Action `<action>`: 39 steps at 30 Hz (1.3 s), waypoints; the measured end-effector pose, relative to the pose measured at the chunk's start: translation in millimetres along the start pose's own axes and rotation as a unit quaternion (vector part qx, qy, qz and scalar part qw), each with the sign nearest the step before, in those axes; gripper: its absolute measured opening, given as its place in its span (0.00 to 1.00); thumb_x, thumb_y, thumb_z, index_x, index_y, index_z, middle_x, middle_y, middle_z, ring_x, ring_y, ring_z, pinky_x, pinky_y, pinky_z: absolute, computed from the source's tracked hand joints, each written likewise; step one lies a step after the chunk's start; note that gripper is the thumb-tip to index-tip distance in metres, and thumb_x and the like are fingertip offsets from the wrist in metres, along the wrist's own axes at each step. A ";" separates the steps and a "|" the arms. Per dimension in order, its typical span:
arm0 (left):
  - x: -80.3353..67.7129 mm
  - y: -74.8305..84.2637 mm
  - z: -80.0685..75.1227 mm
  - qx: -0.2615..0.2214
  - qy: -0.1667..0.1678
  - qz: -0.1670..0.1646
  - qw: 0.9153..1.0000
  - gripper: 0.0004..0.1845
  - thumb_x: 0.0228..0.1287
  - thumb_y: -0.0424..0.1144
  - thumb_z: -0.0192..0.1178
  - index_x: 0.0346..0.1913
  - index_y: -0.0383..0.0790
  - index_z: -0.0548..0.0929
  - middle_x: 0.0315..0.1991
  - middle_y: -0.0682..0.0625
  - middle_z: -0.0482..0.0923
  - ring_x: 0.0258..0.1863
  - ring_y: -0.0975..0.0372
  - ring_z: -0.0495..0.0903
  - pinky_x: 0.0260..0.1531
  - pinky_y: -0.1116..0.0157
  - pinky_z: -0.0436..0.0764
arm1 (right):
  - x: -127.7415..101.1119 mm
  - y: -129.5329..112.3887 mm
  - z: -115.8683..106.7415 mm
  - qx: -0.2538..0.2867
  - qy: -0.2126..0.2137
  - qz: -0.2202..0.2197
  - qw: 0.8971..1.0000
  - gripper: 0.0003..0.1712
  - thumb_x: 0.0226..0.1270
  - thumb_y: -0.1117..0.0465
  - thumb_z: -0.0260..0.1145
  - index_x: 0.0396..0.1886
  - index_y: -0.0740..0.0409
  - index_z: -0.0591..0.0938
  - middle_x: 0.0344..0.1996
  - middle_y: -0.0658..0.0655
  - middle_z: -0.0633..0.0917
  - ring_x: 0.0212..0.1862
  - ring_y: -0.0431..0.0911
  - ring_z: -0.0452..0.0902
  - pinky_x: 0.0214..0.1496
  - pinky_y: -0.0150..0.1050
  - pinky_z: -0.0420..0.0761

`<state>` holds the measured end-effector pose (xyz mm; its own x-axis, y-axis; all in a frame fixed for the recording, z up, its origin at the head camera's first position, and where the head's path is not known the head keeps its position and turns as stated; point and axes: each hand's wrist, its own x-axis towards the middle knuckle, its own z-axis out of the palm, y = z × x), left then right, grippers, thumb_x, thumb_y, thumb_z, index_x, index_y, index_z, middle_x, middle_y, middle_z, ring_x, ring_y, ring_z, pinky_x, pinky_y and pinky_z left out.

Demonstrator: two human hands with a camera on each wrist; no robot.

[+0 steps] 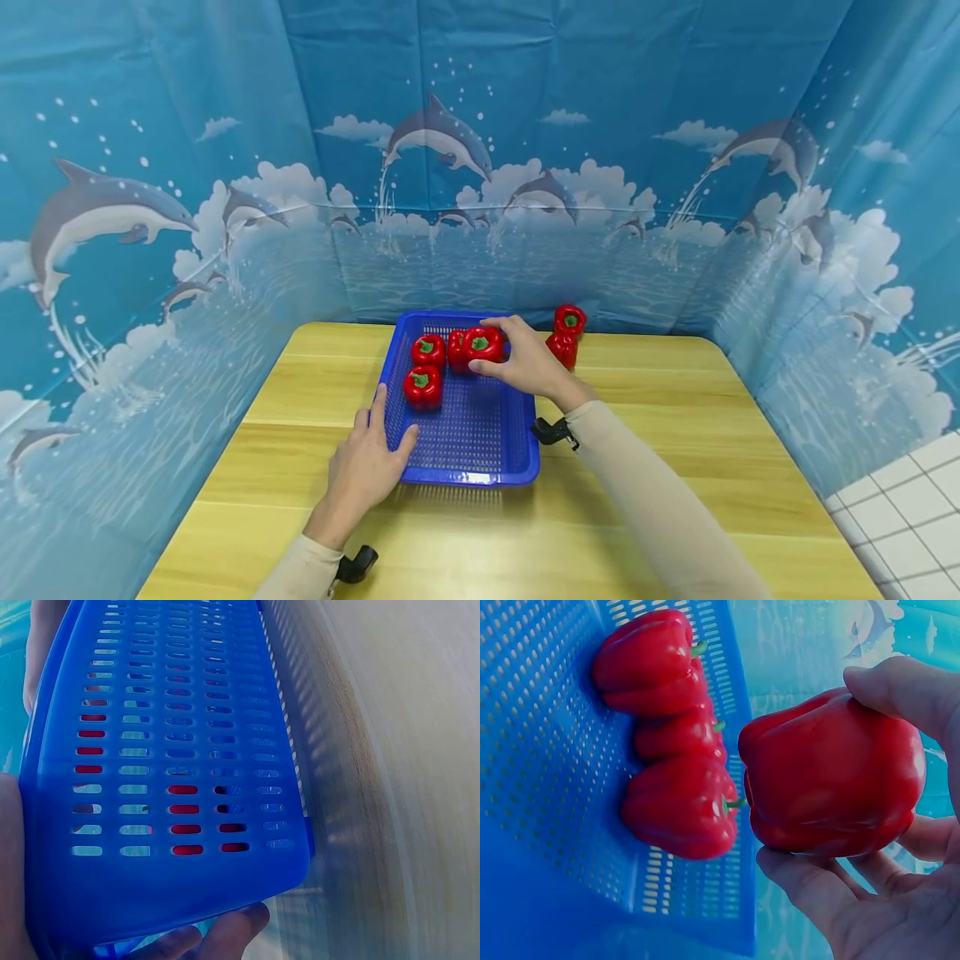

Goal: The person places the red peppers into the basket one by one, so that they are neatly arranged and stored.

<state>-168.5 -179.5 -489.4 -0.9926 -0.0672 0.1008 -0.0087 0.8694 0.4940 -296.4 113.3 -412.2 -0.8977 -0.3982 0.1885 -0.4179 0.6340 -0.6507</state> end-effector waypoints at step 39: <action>-2.0 0.6 0.2 0.002 0.006 0.001 1.000 0.54 0.85 0.64 0.65 0.98 0.43 0.52 0.79 0.26 0.76 0.30 0.47 0.84 0.27 0.52 0.88 | 25.0 0.0 49.7 -0.005 -0.070 0.077 0.995 0.42 0.67 0.51 0.91 0.75 0.59 0.83 0.73 0.63 0.88 0.74 0.59 0.84 0.78 0.59 0.88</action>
<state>-166.6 -178.7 -489.5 -0.9912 -0.0719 0.1113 -0.0082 0.8718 0.4899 -311.9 70.3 -444.1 -0.9236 -0.3831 -0.0170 -0.2787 0.7012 -0.6563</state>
